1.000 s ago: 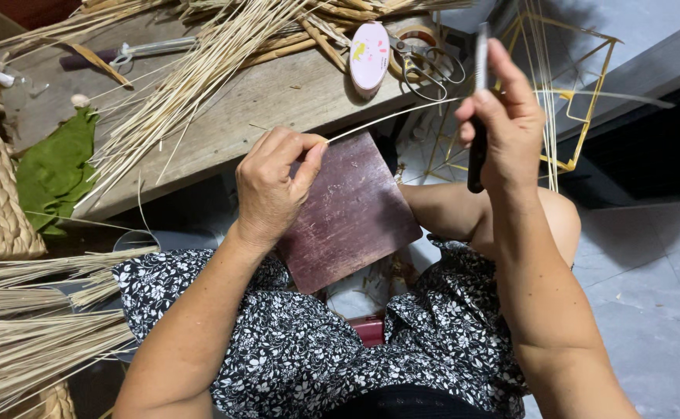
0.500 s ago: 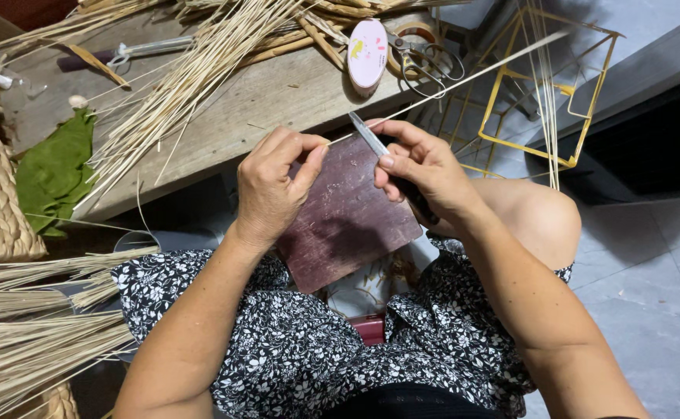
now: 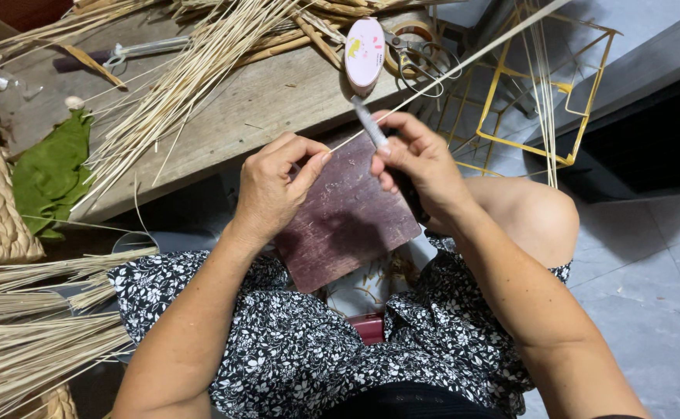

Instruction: The person sits on the floor and uses a small knife to shave and split thin bamboo strips, drawing the blade along the strip to thin and smooth it. They work one strip at a time across their lap and set finished strips aside.

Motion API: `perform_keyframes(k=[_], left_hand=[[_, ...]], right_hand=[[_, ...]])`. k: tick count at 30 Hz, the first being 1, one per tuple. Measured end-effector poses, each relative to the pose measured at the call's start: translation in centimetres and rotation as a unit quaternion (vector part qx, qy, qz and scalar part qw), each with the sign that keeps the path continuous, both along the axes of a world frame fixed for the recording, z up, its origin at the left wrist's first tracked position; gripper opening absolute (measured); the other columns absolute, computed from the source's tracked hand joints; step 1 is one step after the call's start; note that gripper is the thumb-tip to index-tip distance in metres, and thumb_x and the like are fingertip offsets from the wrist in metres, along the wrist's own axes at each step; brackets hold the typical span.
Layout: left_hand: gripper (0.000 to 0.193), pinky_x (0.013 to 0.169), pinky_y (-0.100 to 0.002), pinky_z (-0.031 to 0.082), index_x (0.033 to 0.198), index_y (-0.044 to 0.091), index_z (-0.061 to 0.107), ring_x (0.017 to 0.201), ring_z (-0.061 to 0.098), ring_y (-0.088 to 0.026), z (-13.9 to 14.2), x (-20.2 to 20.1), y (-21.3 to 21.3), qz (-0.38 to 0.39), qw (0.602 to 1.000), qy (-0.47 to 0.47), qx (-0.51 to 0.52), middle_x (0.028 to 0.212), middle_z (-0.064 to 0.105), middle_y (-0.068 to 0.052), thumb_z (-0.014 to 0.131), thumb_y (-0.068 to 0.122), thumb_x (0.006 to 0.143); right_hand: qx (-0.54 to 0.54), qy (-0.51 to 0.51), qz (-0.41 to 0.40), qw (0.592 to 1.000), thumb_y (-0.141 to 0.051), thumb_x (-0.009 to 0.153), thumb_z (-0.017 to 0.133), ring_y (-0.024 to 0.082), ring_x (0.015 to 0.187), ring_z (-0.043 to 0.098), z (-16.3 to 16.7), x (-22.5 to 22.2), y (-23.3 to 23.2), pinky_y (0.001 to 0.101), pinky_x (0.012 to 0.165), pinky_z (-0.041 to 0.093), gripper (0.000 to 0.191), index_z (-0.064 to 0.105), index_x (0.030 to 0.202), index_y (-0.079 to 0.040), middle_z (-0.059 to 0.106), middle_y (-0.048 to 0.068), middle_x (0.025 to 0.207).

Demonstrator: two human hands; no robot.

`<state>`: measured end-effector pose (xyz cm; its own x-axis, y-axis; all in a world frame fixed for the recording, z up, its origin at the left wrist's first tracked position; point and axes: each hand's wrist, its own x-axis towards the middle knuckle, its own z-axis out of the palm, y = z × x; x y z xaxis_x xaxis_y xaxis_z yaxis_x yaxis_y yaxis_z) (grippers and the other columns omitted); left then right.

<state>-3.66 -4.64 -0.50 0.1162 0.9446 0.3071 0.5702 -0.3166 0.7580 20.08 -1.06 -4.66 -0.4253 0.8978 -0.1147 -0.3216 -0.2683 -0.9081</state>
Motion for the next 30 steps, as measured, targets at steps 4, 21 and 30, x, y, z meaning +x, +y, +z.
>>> perform_keyframes(k=[4, 21, 30], left_hand=[[0.009, 0.060, -0.028, 0.052, 0.098, 0.009, 0.075, 0.067, 0.065, -0.015, -0.2, -0.3, 0.1, 0.002, 1.000, 0.006, -0.005, 0.087, 0.070, -0.004, 0.075, 0.018, 0.095], [0.009, 0.060, -0.026, 0.052, 0.099, 0.008, 0.076, 0.066, 0.065, -0.011, -0.8, -0.6, 0.3, -0.004, 1.000, -0.012, -0.026, 0.087, 0.072, -0.004, 0.075, 0.016, 0.094], [0.012, 0.061, -0.026, 0.053, 0.101, 0.007, 0.076, 0.068, 0.068, -0.011, -1.0, 0.1, 0.1, -0.019, 0.998, -0.030, -0.052, 0.087, 0.073, -0.005, 0.075, 0.016, 0.094]], right_hand=[[0.007, 0.021, -0.042, 0.999, -0.011, 0.103, 0.064, 0.009, 0.062, 0.060, -0.7, 1.3, 1.2, 0.0222, 0.055, 0.049, 0.036, 0.056, 0.137, -0.005, 0.067, 0.008, 0.082], [0.014, -0.031, 0.028, 0.999, -0.012, 0.103, 0.064, 0.007, 0.067, 0.062, -0.9, -0.1, -0.5, 0.0194, 0.060, 0.050, 0.039, 0.055, 0.140, -0.007, 0.069, 0.005, 0.087], [0.018, -0.022, 0.077, 0.997, -0.014, 0.103, 0.063, 0.006, 0.067, 0.062, -1.5, -1.7, -0.7, 0.0174, 0.058, 0.047, 0.036, 0.056, 0.138, -0.007, 0.069, 0.003, 0.087]])
